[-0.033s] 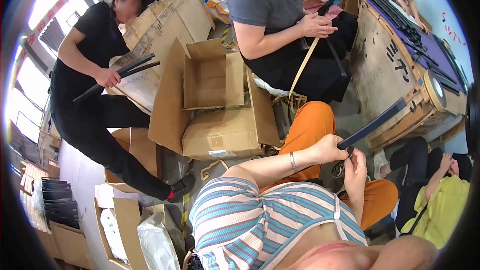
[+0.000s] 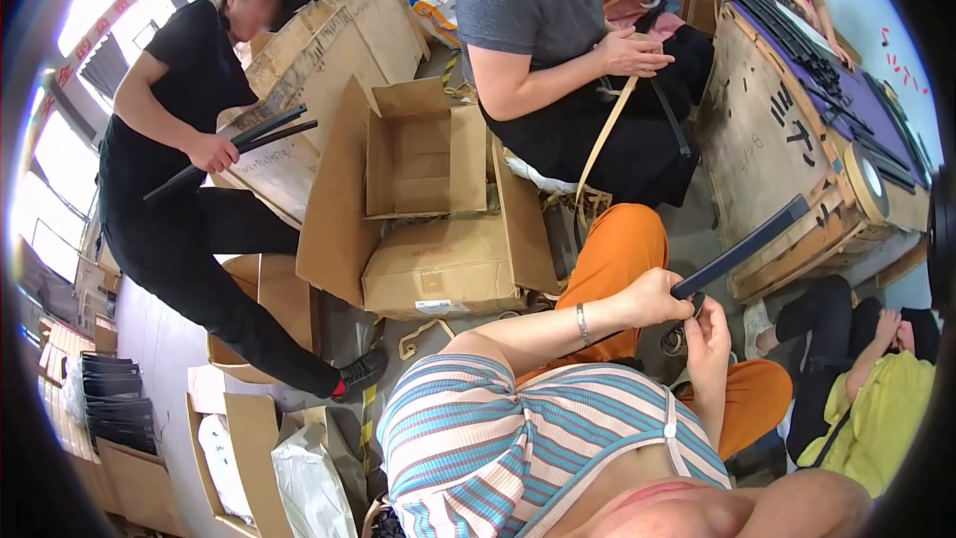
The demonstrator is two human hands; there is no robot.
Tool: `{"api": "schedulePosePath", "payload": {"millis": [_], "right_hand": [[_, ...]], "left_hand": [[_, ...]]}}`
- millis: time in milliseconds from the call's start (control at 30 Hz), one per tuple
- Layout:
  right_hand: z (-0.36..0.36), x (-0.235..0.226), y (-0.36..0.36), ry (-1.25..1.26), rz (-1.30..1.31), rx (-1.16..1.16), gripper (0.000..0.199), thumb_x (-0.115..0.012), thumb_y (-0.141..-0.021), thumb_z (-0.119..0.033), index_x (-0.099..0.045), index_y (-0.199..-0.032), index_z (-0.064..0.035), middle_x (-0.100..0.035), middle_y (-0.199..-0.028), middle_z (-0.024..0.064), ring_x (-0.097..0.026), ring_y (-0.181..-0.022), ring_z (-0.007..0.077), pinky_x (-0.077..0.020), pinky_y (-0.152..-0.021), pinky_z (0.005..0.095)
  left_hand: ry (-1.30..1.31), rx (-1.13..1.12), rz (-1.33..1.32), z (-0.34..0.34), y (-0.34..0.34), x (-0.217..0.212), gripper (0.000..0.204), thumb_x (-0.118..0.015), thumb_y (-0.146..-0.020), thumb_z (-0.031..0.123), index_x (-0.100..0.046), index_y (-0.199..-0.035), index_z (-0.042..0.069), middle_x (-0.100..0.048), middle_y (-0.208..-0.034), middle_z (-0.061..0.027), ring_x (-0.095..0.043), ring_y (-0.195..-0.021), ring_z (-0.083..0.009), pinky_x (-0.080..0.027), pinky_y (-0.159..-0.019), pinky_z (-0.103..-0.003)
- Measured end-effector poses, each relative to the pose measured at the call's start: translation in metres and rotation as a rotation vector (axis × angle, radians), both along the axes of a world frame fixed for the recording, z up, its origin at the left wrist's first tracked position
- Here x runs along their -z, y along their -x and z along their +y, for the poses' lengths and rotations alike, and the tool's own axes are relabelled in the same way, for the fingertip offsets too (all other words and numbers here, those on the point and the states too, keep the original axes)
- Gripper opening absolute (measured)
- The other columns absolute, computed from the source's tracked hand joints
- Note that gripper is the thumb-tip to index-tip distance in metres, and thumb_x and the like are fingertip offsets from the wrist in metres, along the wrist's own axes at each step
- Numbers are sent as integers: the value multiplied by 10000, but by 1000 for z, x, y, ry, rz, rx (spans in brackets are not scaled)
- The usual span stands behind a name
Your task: Applying adhesive tape or bands to black structural components to secure or bundle them.
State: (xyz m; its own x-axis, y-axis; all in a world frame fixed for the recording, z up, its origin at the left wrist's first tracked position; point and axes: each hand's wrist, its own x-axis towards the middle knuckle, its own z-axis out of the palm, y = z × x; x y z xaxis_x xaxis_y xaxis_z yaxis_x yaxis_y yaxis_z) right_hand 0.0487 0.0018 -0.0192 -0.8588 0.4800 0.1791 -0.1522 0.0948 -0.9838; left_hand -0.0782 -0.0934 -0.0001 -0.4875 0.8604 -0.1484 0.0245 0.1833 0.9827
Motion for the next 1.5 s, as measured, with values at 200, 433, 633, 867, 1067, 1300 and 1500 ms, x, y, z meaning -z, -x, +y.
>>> {"api": "schedulePosePath", "payload": {"millis": [200,433,633,867,1067,1300,1500], "right_hand": [[4,-13,-6,166,-30,-1,235,-506,-872,-30,-491,-1104,1,-562,-919,60,-550,-783,107,-454,-745,238],[-2,-27,9,240,55,-89,327,-538,-835,-34,-474,-1155,-6,-528,-1032,33,-497,-914,89,-407,-807,216],[-5,-23,1,440,75,-137,433,-495,-746,29,-458,-1177,12,-533,-1080,66,-504,-988,139,-388,-862,250],[13,-8,-8,523,210,-130,536,-542,-807,-207,-384,-1288,-34,-456,-1283,92,-417,-1216,206,-330,-1005,344],[35,-41,14,881,494,-335,515,-408,-897,-366,-399,-1303,-49,-451,-1299,142,-432,-1189,230,-322,-967,363],[45,-27,11,943,482,-208,450,-485,-841,-355,-505,-1209,-96,-434,-1296,196,-404,-1216,313,-311,-993,391],[36,-28,0,851,596,-117,288,-425,-910,-231,-541,-1078,-29,-589,-1046,97,-543,-999,210,-391,-889,350]], "left_hand": [[-154,-81,-72,-3,4,-1,124,-636,-790,135,-598,-818,21,-556,-625,4,-472,-516,-45,-372,-464,-184],[-134,110,-360,-7,14,-20,111,-658,-761,117,-575,-767,44,-563,-622,2,-406,-425,-21,-286,-371,-177],[-204,100,-308,-5,7,-12,83,-649,-762,94,-592,-777,35,-569,-644,4,-497,-529,-51,-395,-480,-195],[-42,95,-243,8,0,-20,170,-655,-763,134,-639,-917,65,-591,-731,28,-490,-583,-41,-395,-509,-191],[-121,-52,-128,19,18,-67,171,-588,-779,41,-626,-947,43,-554,-648,49,-401,-462,-7,-283,-397,-165],[-120,40,-190,42,17,-41,190,-646,-773,38,-602,-950,-16,-497,-602,57,-385,-444,0,-272,-381,-166],[42,88,-71,50,-8,-45,187,-670,-774,195,-644,-890,50,-537,-597,44,-422,-456,-9,-311,-394,-178]]}}
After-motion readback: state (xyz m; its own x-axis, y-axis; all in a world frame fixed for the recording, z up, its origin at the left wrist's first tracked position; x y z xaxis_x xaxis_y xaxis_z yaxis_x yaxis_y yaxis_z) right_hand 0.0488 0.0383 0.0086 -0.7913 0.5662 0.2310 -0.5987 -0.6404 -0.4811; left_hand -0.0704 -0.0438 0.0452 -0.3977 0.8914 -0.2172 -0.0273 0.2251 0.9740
